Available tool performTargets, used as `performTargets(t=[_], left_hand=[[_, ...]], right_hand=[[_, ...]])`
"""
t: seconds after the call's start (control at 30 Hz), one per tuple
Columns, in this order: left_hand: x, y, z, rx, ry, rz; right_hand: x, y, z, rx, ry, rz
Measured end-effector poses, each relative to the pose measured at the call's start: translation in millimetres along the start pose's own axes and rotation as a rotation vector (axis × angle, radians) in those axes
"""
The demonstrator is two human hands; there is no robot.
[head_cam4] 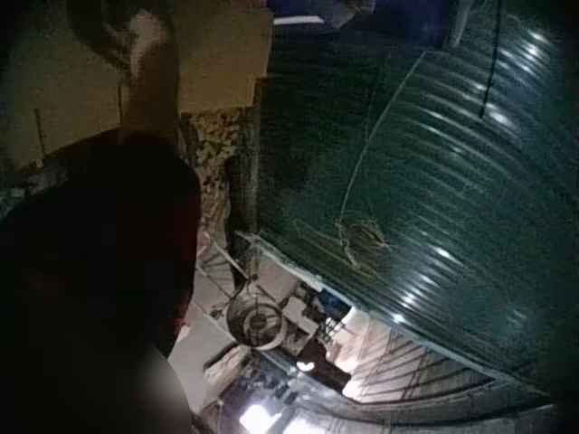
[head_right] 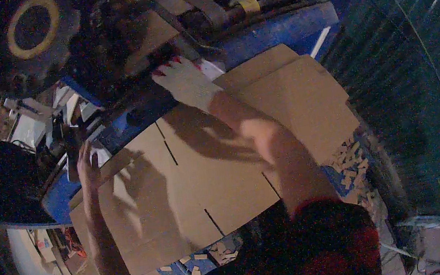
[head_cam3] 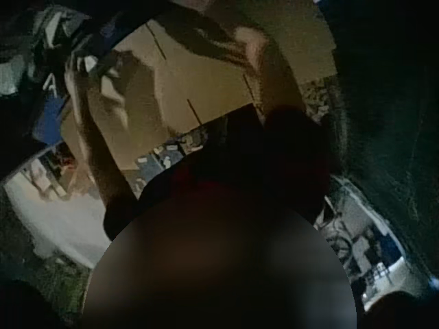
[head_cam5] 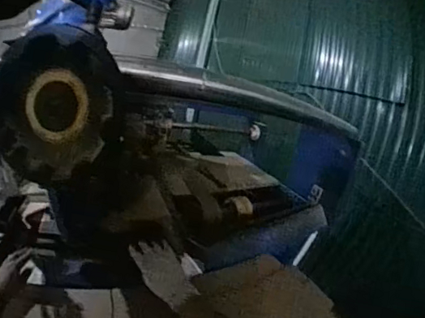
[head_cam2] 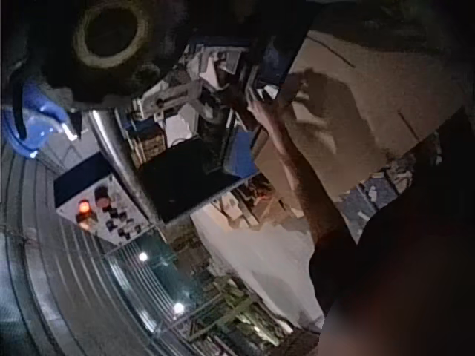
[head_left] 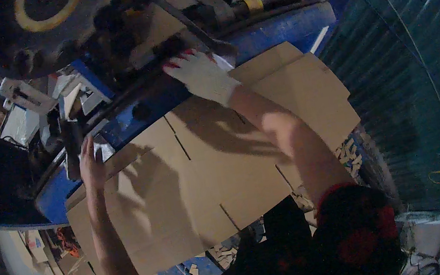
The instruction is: The person folds flat cardboard sheets into boxes using a machine. They repeatedly place sheets on the machine, fold the flaps, and remove the assembled boxes.
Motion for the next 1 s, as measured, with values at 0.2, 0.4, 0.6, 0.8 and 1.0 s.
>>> performTargets(t=[0.2, 0.4, 0.6, 0.8, 1.0], left_hand=[[92.6, -48.1, -244.8, 0.603, 0.038, 0.296], [80.4, -142.5, -350.0, 0.911, -0.05, 0.019], [91.0, -149.3, -332.0, 0.829, -0.193, -0.093], [109.7, -108.6, -303.5, 0.995, -0.165, -0.305], [105.4, -119.9, -317.7, 0.908, -0.092, -0.351]], right_hand=[[99.9, 84.3, -253.9, -0.752, 0.182, -0.203], [61.7, 149.4, -421.2, -1.528, 0.672, 0.91], [51.3, 204.2, -396.9, -1.553, 0.11, 0.478], [56.6, 194.0, -383.4, -1.429, 0.265, 0.985], [55.2, 199.1, -394.5, -1.406, 0.089, 0.839]])
Point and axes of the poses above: each hand's wrist, its own z-axis towards the middle knuckle, its own x-axis out of the back of the hand, y = z × x, the point moved 2 cm from there along z, towards the middle knuckle, and after that the axes turned 1 degree about -y, right-handed, at the moved point
